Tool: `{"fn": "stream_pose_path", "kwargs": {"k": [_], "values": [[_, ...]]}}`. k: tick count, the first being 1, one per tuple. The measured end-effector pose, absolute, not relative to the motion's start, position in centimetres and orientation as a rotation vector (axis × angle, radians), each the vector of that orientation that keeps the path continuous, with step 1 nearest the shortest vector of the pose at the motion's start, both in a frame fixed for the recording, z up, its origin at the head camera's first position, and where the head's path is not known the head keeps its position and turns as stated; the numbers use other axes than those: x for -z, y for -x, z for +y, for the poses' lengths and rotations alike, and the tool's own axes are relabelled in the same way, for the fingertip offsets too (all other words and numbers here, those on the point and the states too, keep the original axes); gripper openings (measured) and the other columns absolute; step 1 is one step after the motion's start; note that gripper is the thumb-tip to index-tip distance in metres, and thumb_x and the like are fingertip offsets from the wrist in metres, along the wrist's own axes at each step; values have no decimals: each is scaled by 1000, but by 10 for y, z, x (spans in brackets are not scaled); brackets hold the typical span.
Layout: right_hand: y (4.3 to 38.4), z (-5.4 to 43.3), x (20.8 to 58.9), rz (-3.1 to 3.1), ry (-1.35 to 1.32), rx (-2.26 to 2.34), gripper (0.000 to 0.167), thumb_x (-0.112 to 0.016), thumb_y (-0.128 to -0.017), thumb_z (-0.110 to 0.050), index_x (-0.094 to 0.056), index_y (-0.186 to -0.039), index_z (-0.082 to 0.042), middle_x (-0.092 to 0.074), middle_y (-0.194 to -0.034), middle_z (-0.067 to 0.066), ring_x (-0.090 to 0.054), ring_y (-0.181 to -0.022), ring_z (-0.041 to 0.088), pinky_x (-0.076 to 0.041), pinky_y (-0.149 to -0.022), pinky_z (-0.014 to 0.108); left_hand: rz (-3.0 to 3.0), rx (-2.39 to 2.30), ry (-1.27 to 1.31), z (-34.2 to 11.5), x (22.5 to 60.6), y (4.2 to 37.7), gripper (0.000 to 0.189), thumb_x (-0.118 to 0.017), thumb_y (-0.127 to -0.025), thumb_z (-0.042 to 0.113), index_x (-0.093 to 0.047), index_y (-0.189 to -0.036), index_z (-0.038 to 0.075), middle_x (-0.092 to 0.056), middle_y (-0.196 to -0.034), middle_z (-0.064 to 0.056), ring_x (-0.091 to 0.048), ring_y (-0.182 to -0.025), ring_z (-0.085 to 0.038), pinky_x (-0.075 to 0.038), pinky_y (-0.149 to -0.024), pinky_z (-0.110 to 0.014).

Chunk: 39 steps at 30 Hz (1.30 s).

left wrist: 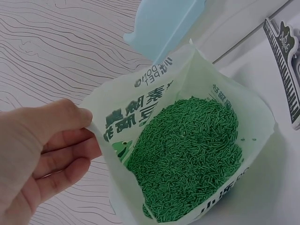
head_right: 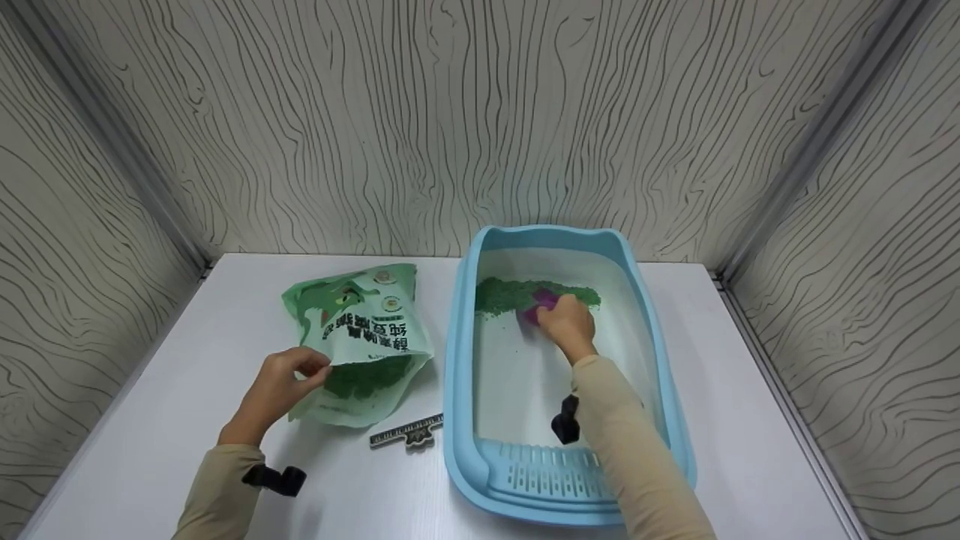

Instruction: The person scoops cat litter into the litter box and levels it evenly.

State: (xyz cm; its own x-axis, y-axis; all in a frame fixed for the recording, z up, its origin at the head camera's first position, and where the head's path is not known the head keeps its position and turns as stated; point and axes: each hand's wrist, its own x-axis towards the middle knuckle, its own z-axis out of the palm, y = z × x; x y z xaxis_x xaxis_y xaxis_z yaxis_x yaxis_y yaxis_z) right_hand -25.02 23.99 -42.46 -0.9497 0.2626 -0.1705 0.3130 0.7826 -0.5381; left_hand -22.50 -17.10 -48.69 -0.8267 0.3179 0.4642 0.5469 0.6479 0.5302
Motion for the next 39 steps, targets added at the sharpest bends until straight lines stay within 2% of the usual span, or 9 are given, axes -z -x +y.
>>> {"fn": "stream_pose_path", "kwargs": {"k": [10, 21, 27, 33, 39], "values": [[236, 271, 423, 2906, -517, 879, 30, -51, -92, -25, -39, -70, -9, -39, -65, 0, -41, -64, 16, -35, -53, 26, -2550, 982, 679, -169, 486, 225, 6, -70, -79, -4, -70, -81, 2, -70, -78, -9, -66, -70, -16, -57, -64, -24], [228, 305, 423, 2908, -608, 874, 29, -49, -90, -24, -39, -67, -10, -39, -61, -2, -41, -60, 14, -35, -52, 24, -2548, 977, 661, -169, 485, 225, 6, -71, -79, -3, -69, -79, 2, -70, -76, -9, -66, -68, -16, -57, -63, -24], [224, 311, 422, 2900, -668, 878, 25, -50, -91, -24, -45, -73, -6, -48, -68, 4, -49, -67, 18, -38, -54, 24, -2561, 982, 653, -169, 486, 224, 6, -71, -79, -3, -69, -80, 3, -70, -77, -8, -66, -69, -15, -57, -63, -25], [223, 312, 420, 2907, -695, 850, 30, -50, -91, -24, -52, -90, 6, -55, -80, 16, -52, -76, 27, -39, -60, 28, -2563, 981, 646, -169, 486, 224, 6, -71, -79, -3, -70, -81, 2, -71, -77, -9, -66, -69, -16, -57, -64, -25], [223, 314, 419, 2956, -661, 759, 30, -51, -93, -25, -53, -87, 5, -51, -74, 12, -49, -72, 26, -35, -61, 30, -2564, 985, 649, -169, 486, 225, 5, -70, -79, -3, -70, -81, 2, -71, -77, -8, -67, -70, -16, -57, -64, -24]]}}
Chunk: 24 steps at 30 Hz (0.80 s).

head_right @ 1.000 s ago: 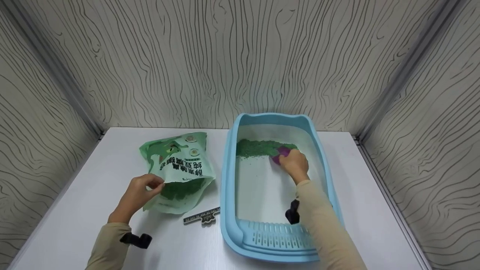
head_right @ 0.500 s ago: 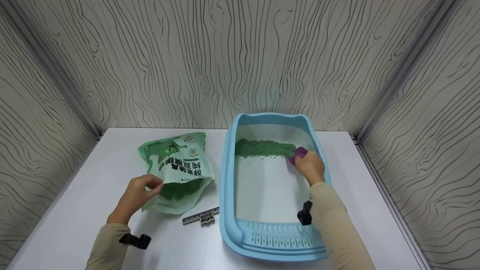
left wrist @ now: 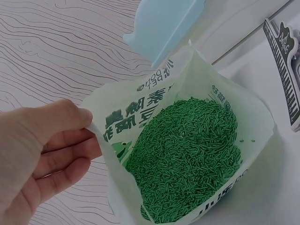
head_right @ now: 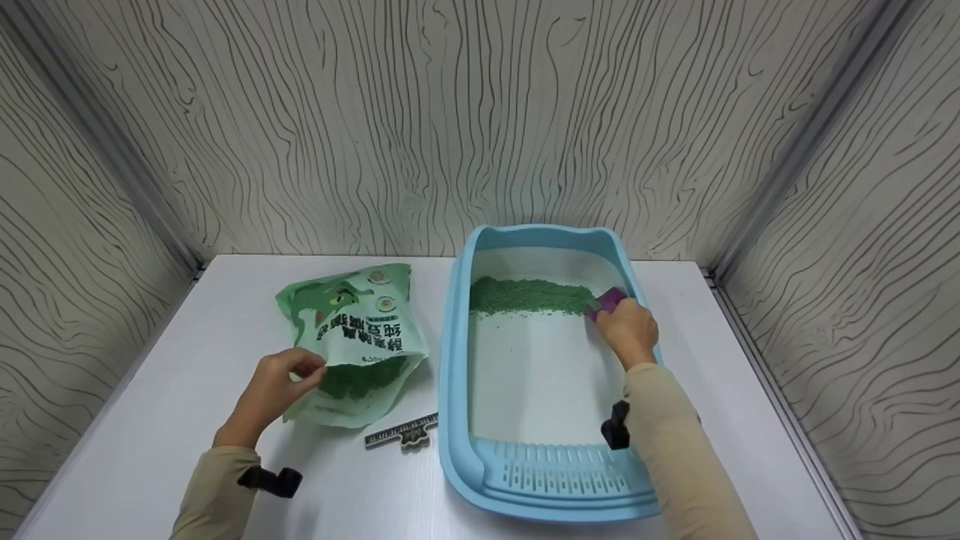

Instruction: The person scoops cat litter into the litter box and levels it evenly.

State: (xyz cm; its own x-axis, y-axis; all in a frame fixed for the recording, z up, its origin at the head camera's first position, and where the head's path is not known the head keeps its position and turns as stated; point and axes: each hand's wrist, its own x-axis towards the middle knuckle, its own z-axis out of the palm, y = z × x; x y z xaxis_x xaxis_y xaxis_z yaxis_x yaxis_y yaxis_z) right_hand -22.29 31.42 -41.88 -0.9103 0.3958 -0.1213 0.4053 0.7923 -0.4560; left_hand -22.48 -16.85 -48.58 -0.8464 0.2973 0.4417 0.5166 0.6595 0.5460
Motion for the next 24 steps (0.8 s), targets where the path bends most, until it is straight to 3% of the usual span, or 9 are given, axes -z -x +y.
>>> {"fn": "stream_pose_path", "kwargs": {"k": [8, 19, 24], "values": [[225, 311, 424, 3072, -541, 630, 30, -53, -91, -23, -53, -73, 2, -52, -68, 14, -50, -66, 27, -40, -59, 35, -2592, 959, 646, -169, 486, 224, 6, -71, -80, -2, -70, -82, 3, -70, -77, -7, -65, -69, -14, -56, -63, -24], [229, 301, 435, 3090, -322, 533, 27, -54, -92, -17, -51, -73, 1, -51, -66, 10, -47, -61, 22, -37, -53, 29, -2590, 1010, 654, -168, 486, 224, 5, -70, -80, -3, -70, -84, 1, -71, -80, -9, -67, -71, -16, -57, -65, -24], [228, 300, 434, 3097, -322, 593, 26, -53, -93, -17, -54, -82, 7, -53, -69, 14, -48, -62, 22, -38, -53, 29, -2597, 1009, 650, -168, 486, 224, 6, -70, -80, -3, -71, -85, 1, -71, -80, -9, -67, -72, -16, -57, -65, -24]]}}
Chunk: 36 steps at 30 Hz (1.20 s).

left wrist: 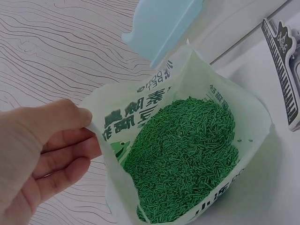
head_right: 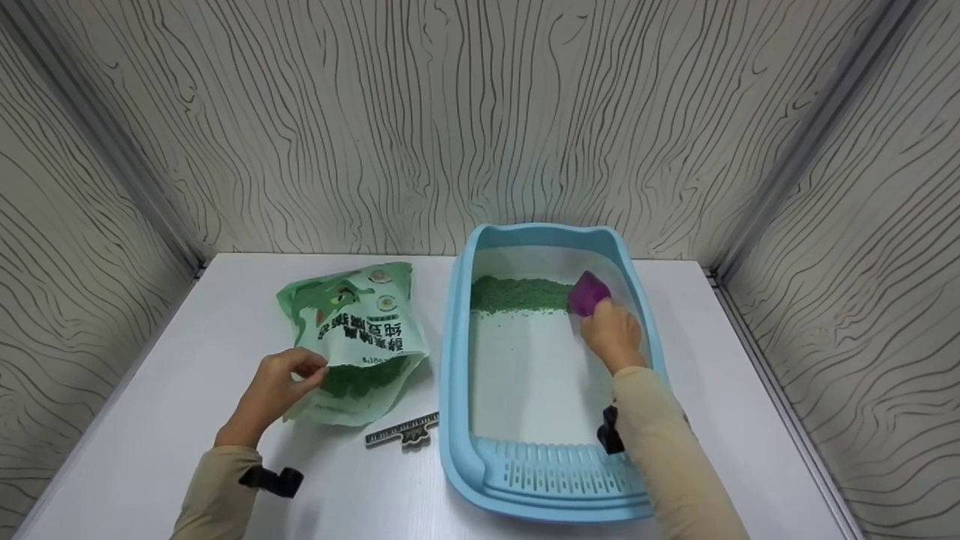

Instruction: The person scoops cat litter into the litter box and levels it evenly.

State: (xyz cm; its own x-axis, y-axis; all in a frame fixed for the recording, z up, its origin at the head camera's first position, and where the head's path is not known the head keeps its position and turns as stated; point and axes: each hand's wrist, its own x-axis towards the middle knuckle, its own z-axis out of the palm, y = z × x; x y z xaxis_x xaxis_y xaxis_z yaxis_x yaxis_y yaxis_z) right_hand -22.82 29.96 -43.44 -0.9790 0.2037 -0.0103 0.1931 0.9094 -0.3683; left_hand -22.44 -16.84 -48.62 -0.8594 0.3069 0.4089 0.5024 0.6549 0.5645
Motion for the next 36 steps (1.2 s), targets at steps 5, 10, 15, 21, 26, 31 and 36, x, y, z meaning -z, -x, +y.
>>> {"fn": "stream_pose_path", "kwargs": {"k": [5, 10, 15, 21, 26, 31, 36], "values": [[227, 301, 434, -3010, 363, -656, 27, -54, -92, -17, -52, -77, 5, -49, -64, 9, -46, -60, 19, -36, -51, 26, -2585, 1002, 663, -169, 486, 225, 6, -70, -80, -3, -70, -84, 1, -71, -79, -8, -67, -71, -16, -57, -65, -24], [226, 301, 432, -2990, 456, -823, 28, -52, -92, -21, -49, -72, -1, -43, -62, 1, -43, -60, 15, -35, -50, 24, -2559, 998, 679, -168, 486, 225, 5, -70, -79, -3, -70, -82, 1, -71, -78, -9, -67, -69, -16, -57, -64, -24], [223, 297, 426, -2968, 560, -1056, 28, -49, -93, -23, -53, -88, 4, -46, -65, -1, -45, -60, 11, -39, -51, 24, -2552, 1007, 669, -168, 487, 225, 5, -70, -79, -3, -69, -81, 1, -71, -78, -9, -67, -69, -16, -58, -64, -25], [221, 291, 424, -2936, 583, -1231, 27, -48, -93, -21, -53, -95, 6, -49, -65, -4, -45, -58, 6, -40, -50, 21, -2577, 1013, 646, -168, 486, 225, 6, -70, -79, -3, -70, -81, 2, -71, -78, -9, -67, -69, -16, -58, -65, -25], [218, 288, 427, -2919, 594, -1281, 34, -48, -92, -19, -52, -104, 12, -50, -69, -2, -45, -60, 7, -41, -50, 19, -2581, 1018, 640, -168, 486, 224, 6, -70, -79, -3, -70, -82, 2, -71, -78, -9, -67, -70, -16, -58, -65, -26], [213, 285, 425, -2892, 651, -1424, 27, -52, -93, -20, -51, -98, 7, -47, -64, -4, -42, -56, 5, -40, -49, 18, -2586, 1034, 633, -168, 487, 224, 6, -70, -80, -3, -70, -82, 2, -71, -78, -9, -67, -70, -16, -58, -65, -25], [205, 281, 420, -2816, 747, -1641, 20, -57, -93, -17, -51, -91, 2, -45, -56, -7, -40, -50, 2, -39, -47, 16, -2566, 1037, 649, -168, 486, 224, 5, -70, -79, -3, -70, -81, 2, -71, -77, -9, -67, -69, -17, -58, -64, -25]]}}
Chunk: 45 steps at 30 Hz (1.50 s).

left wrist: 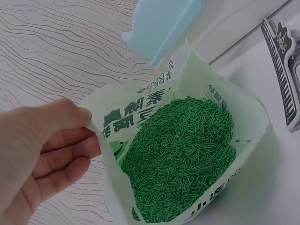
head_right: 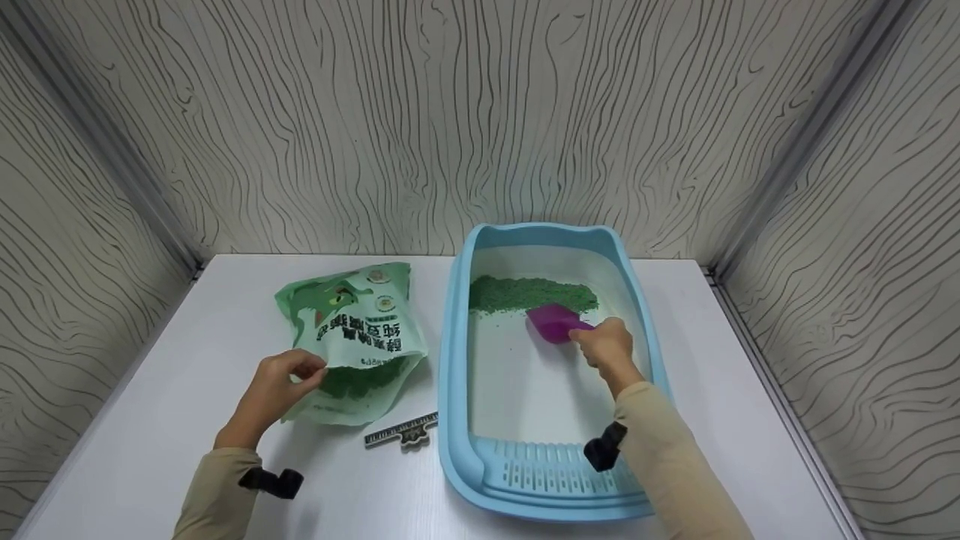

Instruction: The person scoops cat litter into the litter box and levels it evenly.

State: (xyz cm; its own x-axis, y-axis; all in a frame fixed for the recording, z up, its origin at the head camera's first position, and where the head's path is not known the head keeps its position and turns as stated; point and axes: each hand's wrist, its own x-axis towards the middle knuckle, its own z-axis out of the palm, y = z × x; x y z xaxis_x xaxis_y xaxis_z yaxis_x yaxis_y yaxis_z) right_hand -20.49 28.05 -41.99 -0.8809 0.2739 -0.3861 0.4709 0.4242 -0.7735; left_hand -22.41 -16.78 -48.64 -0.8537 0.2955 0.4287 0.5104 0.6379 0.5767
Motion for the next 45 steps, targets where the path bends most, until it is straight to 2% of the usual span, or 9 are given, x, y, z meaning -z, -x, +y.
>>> {"fn": "stream_pose_path", "kwargs": {"k": [4, 12, 19, 26, 33, 37, 41, 45], "values": [[199, 278, 420, 2416, -659, 1488, 21, -56, -94, -18, -56, -88, 3, -48, -52, -8, -43, -47, 1, -42, -46, 14, -2563, 1016, 649, -168, 487, 224, 5, -70, -79, -3, -69, -81, 2, -70, -77, -9, -66, -69, -16, -57, -64, -25], [190, 272, 427, 2425, -585, 1388, 34, -45, -98, -24, -56, -103, 8, -58, -53, -8, -46, -46, 1, -41, -46, 14, -2572, 987, 650, -167, 487, 224, 5, -70, -79, -3, -69, -82, 2, -70, -77, -9, -66, -69, -16, -58, -64, -24], [183, 269, 428, 2184, -490, 1474, 43, -31, -102, -22, -35, -125, 14, -66, -58, -7, -49, -47, -2, -41, -47, 10, -2580, 1001, 651, -168, 487, 223, 5, -70, -80, -3, -69, -82, 2, -70, -77, -8, -66, -70, -16, -58, -65, -25], [177, 267, 430, 2021, -450, 1578, 51, -32, -100, -16, -18, -134, 20, -68, -64, -5, -49, -49, -3, -42, -48, 8, -2598, 1019, 644, -168, 486, 223, 6, -70, -79, -3, -70, -83, 2, -70, -78, -8, -66, -71, -16, -58, -66, -26], [170, 265, 430, 2157, -502, 1538, 41, -37, -94, -21, -37, -119, 12, -57, -56, -8, -43, -44, -3, -38, -45, 9, -2604, 1012, 637, -167, 486, 222, 5, -70, -80, -1, -70, -83, 4, -71, -78, -8, -66, -71, -15, -58, -65, -24], [165, 262, 427, 2263, -482, 1495, 35, -38, -92, -20, -39, -112, 8, -54, -55, -8, -42, -44, -2, -39, -44, 10, -2593, 1010, 638, -167, 486, 223, 5, -70, -80, -1, -70, -81, 3, -70, -77, -8, -66, -70, -15, -57, -64, -24], [161, 257, 426, 2364, -486, 1442, 21, -40, -92, -18, -41, -99, 2, -54, -54, -6, -43, -44, 0, -40, -44, 12, -2587, 1009, 642, -167, 488, 224, 5, -70, -81, -2, -70, -81, 3, -70, -77, -7, -66, -70, -15, -57, -64, -24], [155, 252, 427, 2439, -491, 1391, 17, -41, -93, -18, -43, -90, -2, -53, -55, -4, -44, -44, 2, -41, -43, 14, -2585, 1018, 641, -167, 488, 225, 6, -70, -80, -2, -70, -81, 3, -70, -77, -8, -66, -70, -15, -57, -64, -23]]}}
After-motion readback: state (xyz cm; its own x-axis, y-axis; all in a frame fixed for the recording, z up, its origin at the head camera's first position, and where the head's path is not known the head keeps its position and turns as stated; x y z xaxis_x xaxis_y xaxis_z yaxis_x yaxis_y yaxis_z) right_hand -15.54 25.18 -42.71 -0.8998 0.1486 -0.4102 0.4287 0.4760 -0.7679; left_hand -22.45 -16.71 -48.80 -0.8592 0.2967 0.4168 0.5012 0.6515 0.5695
